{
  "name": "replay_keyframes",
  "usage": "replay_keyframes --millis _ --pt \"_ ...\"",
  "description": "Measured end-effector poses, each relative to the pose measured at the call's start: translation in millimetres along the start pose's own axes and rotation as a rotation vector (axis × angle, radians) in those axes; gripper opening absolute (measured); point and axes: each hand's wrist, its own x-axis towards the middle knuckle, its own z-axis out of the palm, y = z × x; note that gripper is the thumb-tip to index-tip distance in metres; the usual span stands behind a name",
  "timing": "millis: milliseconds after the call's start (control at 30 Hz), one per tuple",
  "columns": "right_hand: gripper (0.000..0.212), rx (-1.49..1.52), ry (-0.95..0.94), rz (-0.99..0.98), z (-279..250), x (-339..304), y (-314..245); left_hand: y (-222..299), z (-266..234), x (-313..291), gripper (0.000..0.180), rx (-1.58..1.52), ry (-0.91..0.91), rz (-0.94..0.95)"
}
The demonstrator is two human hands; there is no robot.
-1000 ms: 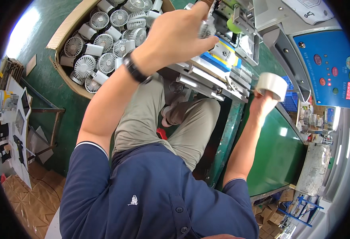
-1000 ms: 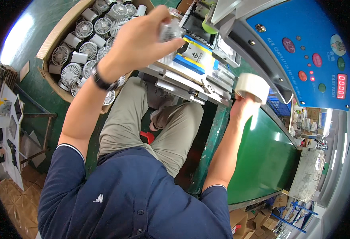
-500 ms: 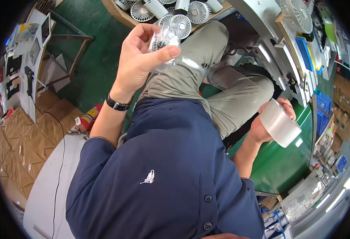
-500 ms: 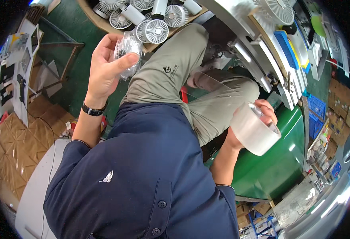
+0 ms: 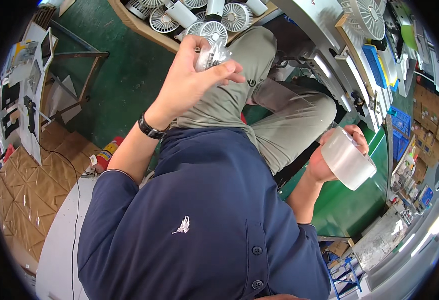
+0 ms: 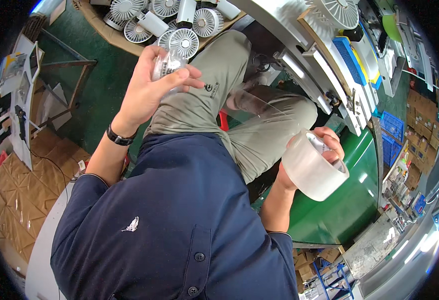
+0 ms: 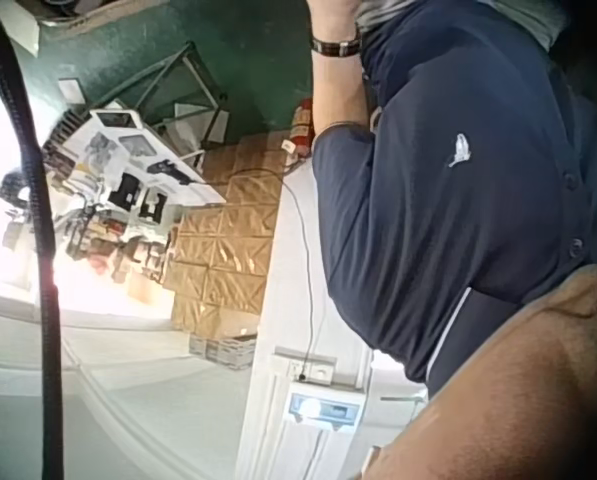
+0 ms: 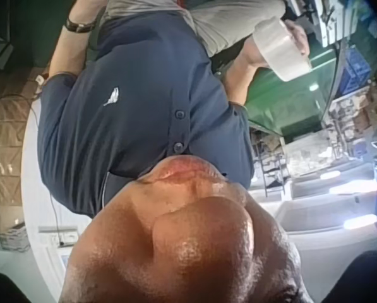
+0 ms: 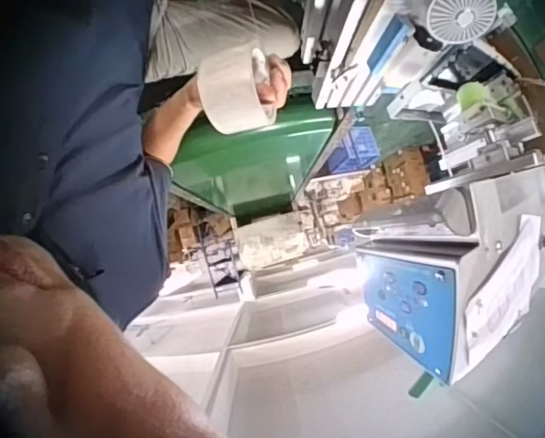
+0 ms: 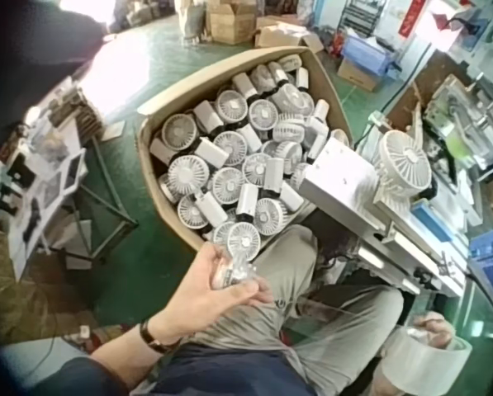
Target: Assembling and packing small portable fans using a production machine and manual placement
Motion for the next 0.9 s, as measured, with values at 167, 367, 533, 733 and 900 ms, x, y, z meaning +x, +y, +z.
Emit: replay_keyframes --millis 167,367,533,733,900 --pt "0.033 0.068 -0.022 0.039 -6.3 1.4 -6.0 -10.1 20.7 4.5 0.053 0.209 0.045 0.151" --pt "0.036 0.223 0.057 0.024 -9.3 13.9 -11.0 -6.8 39.6 26.7 0.068 0.271 -0.063 0.234" --pt "0.034 0.065 0.133 -0.207 -31.9 46.6 -16.0 32.7 69.1 39.0 0.076 0.267 -0.215 0.251" --pt "0.031 -0.100 0.072 -0.324 -66.4 102.7 -8.4 93.0 128.0 62.6 0.070 0.674 -0.322 0.589" --pt "0.030 -0.045 0.304 0.144 -82.4 154.2 -3.9 125.5 179.4 114.9 0.060 0.882 -0.252 0.837"
